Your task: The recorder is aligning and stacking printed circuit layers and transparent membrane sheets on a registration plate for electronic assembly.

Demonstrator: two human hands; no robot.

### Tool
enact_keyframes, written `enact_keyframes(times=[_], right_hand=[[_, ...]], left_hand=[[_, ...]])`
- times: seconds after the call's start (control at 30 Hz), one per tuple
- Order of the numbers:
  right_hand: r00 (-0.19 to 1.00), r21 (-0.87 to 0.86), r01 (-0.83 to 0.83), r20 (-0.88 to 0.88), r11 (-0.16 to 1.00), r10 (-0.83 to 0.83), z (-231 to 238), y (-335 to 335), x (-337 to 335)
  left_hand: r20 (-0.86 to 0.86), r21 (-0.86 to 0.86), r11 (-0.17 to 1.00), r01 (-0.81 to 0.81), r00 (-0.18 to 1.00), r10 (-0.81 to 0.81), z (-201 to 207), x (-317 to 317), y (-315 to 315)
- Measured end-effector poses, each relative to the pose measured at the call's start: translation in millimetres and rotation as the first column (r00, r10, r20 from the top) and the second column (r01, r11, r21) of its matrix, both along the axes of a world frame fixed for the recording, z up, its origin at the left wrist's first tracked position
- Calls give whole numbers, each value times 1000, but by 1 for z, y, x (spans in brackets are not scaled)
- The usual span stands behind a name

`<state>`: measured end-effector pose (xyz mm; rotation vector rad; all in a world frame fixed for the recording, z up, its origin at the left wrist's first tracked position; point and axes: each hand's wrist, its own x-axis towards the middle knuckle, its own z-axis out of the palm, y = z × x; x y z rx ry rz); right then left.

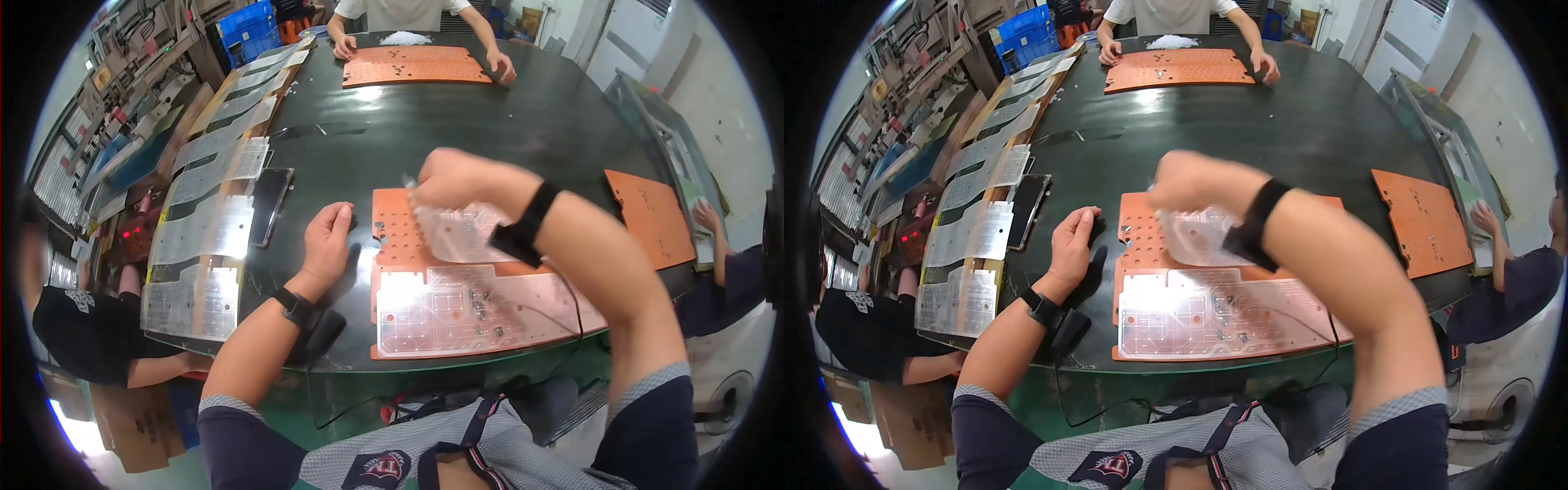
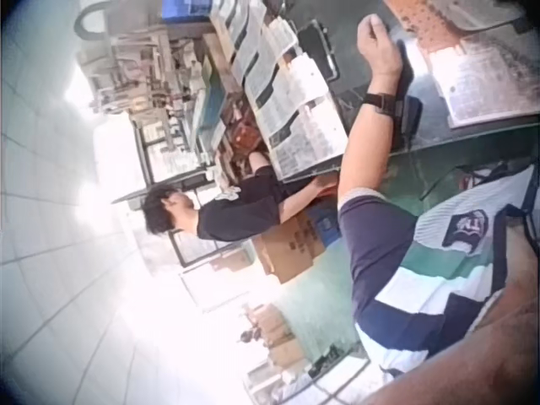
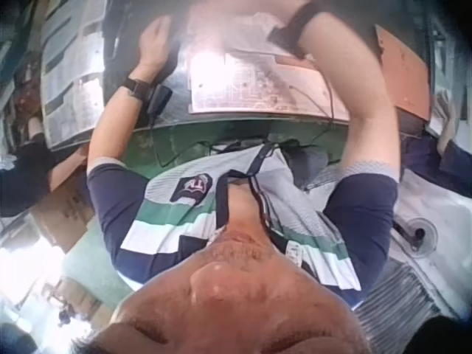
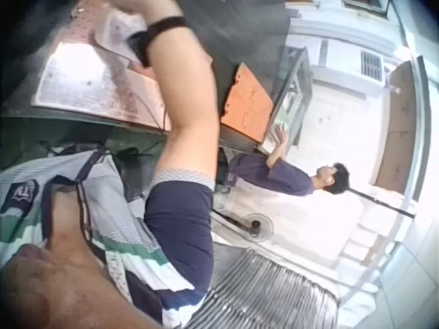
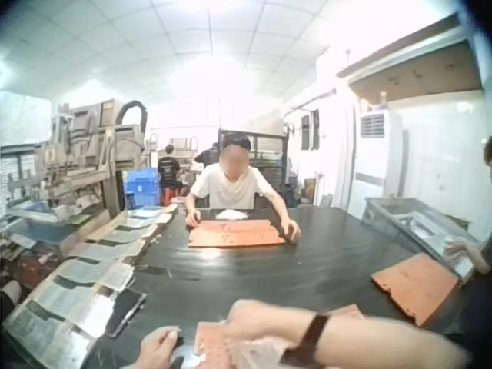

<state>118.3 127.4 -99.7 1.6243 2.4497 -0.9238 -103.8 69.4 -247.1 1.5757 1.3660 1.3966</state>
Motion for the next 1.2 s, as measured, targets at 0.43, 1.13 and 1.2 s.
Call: enact_keyframes(times=[0.43,1.13,1.2], right_hand=[[804,590,423,106,688,-585,235,-46,296],[-624,-275,745,-608,-608,-490,-159,-720,309],[-740,-394,636,-555,-664,-379,-218,-738,281]], left_hand=[[-393,9,497,868,459,-796,142,213,-24],[-703,63,-204,977,-101,-704,-151,524,-311],[-719,12,-311,950,-208,-663,-160,538,-331]])
